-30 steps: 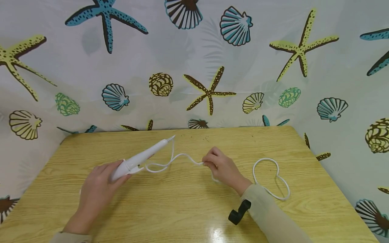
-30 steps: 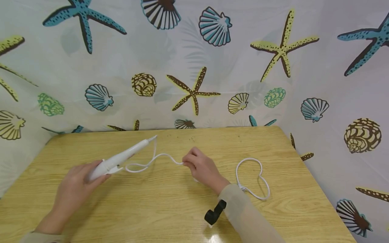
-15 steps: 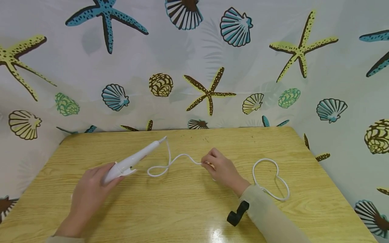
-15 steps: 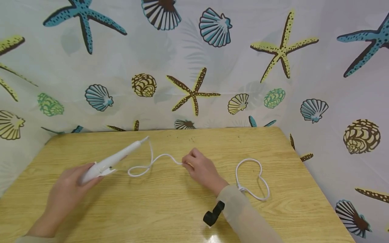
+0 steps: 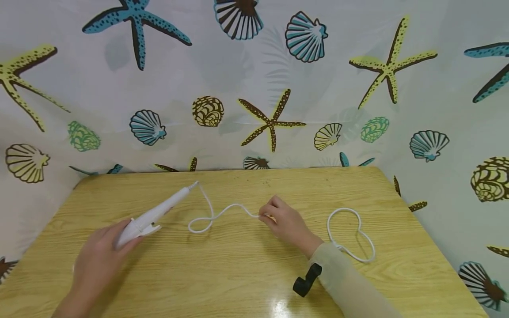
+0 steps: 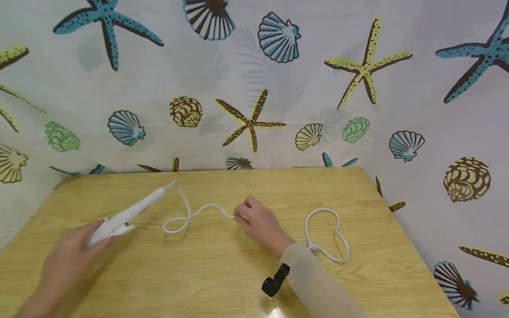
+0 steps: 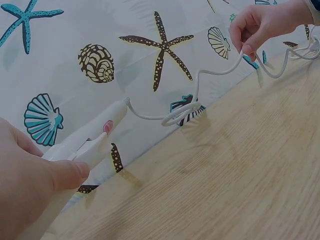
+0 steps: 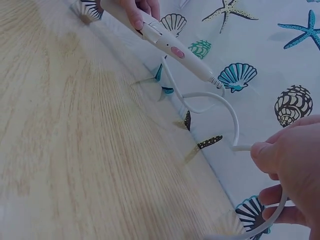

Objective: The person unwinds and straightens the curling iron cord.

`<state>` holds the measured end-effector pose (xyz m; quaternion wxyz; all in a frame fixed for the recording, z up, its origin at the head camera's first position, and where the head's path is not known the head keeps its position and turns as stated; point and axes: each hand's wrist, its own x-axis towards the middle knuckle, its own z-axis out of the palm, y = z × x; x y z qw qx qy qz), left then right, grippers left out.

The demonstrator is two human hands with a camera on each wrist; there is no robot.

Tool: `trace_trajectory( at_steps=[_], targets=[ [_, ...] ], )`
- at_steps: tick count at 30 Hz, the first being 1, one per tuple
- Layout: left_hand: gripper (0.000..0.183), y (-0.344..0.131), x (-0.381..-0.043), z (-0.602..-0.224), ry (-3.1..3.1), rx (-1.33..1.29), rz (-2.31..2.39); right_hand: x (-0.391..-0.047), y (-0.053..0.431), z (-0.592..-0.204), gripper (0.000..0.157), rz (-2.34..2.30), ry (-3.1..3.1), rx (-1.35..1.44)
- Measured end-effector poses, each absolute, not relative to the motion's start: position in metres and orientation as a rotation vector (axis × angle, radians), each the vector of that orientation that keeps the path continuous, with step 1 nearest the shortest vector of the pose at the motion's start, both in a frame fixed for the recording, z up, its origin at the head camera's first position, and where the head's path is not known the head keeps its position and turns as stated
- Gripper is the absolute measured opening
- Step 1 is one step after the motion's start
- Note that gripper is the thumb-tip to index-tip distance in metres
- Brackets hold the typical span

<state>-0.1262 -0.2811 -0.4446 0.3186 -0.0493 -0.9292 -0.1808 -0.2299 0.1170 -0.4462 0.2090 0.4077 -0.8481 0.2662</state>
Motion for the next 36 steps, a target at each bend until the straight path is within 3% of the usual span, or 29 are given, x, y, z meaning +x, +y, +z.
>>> trace_trajectory(
  at_steps=[36],
  targets=[
    [0.057,-0.314,-0.116,-0.468,-2.704,0.147,-0.526,-0.224,0.098,-0.45,0.013,0.52,-2.384,1.284]
  ],
)
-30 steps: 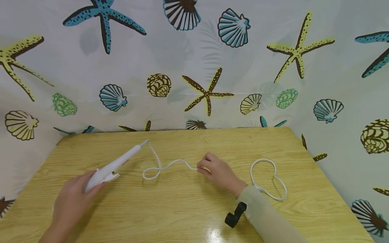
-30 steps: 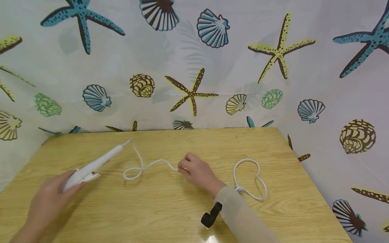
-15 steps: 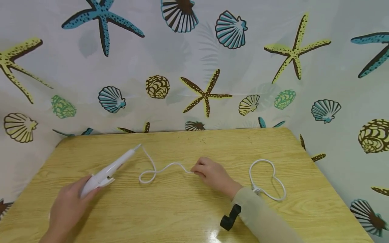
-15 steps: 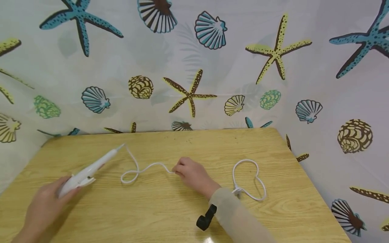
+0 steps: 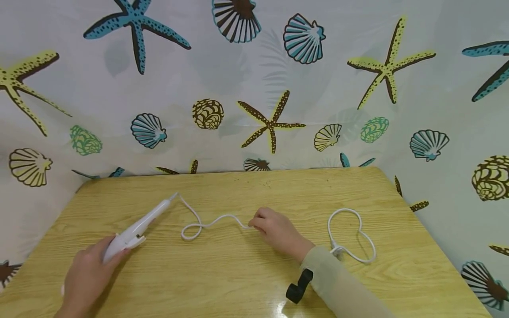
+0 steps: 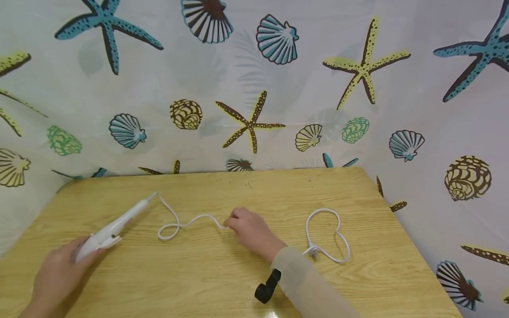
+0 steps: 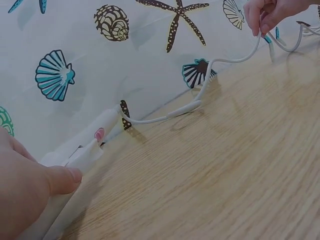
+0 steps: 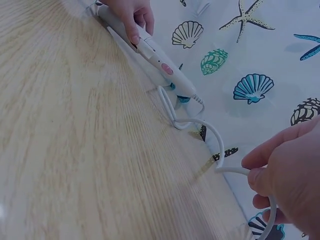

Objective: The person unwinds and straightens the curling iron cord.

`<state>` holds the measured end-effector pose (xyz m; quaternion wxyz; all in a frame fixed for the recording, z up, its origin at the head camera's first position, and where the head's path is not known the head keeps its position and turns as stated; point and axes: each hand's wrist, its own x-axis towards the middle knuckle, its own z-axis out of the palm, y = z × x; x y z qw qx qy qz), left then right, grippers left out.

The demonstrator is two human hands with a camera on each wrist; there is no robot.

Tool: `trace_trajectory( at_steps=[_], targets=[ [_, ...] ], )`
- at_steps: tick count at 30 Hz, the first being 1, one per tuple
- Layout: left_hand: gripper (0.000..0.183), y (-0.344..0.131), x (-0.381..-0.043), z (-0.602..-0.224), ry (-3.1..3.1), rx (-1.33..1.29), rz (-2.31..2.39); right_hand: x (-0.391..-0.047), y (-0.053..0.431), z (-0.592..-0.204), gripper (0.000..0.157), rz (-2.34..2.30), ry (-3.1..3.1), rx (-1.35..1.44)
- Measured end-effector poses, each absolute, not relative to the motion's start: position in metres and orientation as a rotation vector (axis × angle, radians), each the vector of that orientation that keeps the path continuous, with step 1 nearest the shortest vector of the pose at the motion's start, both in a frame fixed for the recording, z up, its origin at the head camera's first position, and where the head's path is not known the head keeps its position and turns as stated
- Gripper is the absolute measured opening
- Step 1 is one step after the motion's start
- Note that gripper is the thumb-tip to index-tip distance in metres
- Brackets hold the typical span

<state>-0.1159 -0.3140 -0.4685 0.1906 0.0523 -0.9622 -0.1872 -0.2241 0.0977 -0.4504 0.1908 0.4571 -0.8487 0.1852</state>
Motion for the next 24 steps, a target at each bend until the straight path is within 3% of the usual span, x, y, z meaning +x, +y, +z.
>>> trace_trajectory(
  at_steps=[24],
  targets=[
    [0.066,-0.3209,-0.1229,-0.4688,-2.812,0.162,-0.425,-0.2256,0.0981,-0.4489,0.015,0.533,-2.38,1.302]
  ],
)
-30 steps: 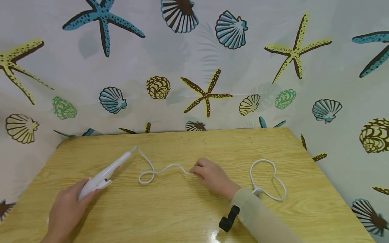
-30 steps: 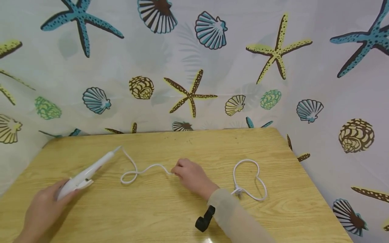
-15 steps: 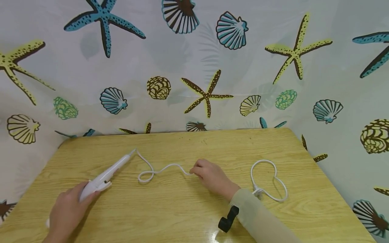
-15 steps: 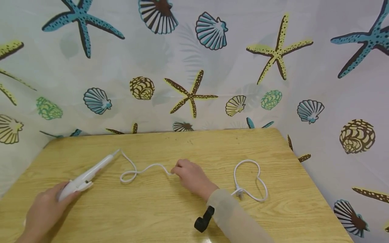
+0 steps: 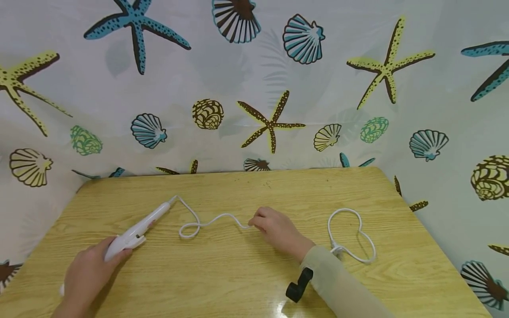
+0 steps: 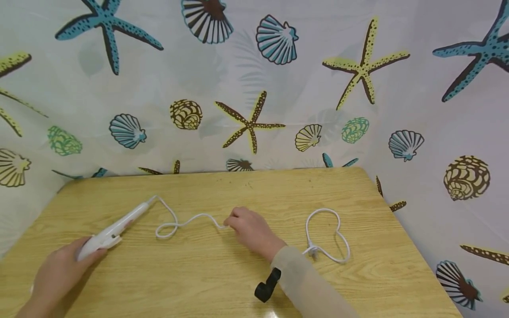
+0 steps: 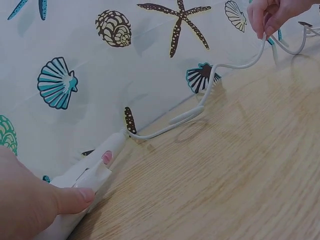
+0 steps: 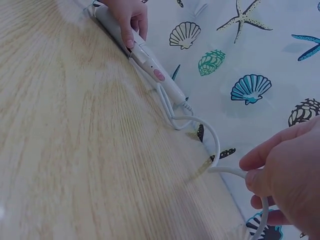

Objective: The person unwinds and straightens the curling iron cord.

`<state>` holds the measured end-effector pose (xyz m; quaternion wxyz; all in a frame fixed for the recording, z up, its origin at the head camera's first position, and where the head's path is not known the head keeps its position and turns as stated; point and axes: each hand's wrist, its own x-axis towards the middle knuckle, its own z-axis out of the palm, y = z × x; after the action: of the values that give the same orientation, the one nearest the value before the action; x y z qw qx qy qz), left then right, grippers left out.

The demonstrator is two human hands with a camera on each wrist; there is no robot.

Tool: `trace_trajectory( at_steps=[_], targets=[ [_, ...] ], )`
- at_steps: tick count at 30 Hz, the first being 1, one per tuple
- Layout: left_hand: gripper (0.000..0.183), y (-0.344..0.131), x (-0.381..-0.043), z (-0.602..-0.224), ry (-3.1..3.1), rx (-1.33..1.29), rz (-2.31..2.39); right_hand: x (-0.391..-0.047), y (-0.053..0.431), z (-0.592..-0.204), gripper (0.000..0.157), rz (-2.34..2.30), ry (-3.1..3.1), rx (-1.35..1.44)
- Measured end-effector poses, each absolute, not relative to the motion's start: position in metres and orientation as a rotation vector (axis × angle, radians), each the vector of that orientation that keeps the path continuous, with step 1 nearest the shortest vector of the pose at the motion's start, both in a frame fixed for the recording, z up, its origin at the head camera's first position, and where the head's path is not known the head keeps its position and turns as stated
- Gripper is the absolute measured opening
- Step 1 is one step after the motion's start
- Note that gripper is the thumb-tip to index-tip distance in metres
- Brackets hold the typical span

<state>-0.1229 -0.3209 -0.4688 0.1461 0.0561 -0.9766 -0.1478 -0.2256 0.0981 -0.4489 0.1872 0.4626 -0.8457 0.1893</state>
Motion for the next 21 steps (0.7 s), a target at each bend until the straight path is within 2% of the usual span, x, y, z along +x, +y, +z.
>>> trace_trajectory(
  at_steps=[9,21],
  targets=[
    [0.072,-0.319,-0.122,-0.465,-2.836,0.159,-0.401,-0.226,0.097,-0.45,0.013,0.556,-2.36,1.32],
    [0.066,-0.297,-0.127,-0.454,-2.665,0.067,-0.312,-0.224,0.115,-0.446,0.012,0.571,-2.338,1.271]
  ],
)
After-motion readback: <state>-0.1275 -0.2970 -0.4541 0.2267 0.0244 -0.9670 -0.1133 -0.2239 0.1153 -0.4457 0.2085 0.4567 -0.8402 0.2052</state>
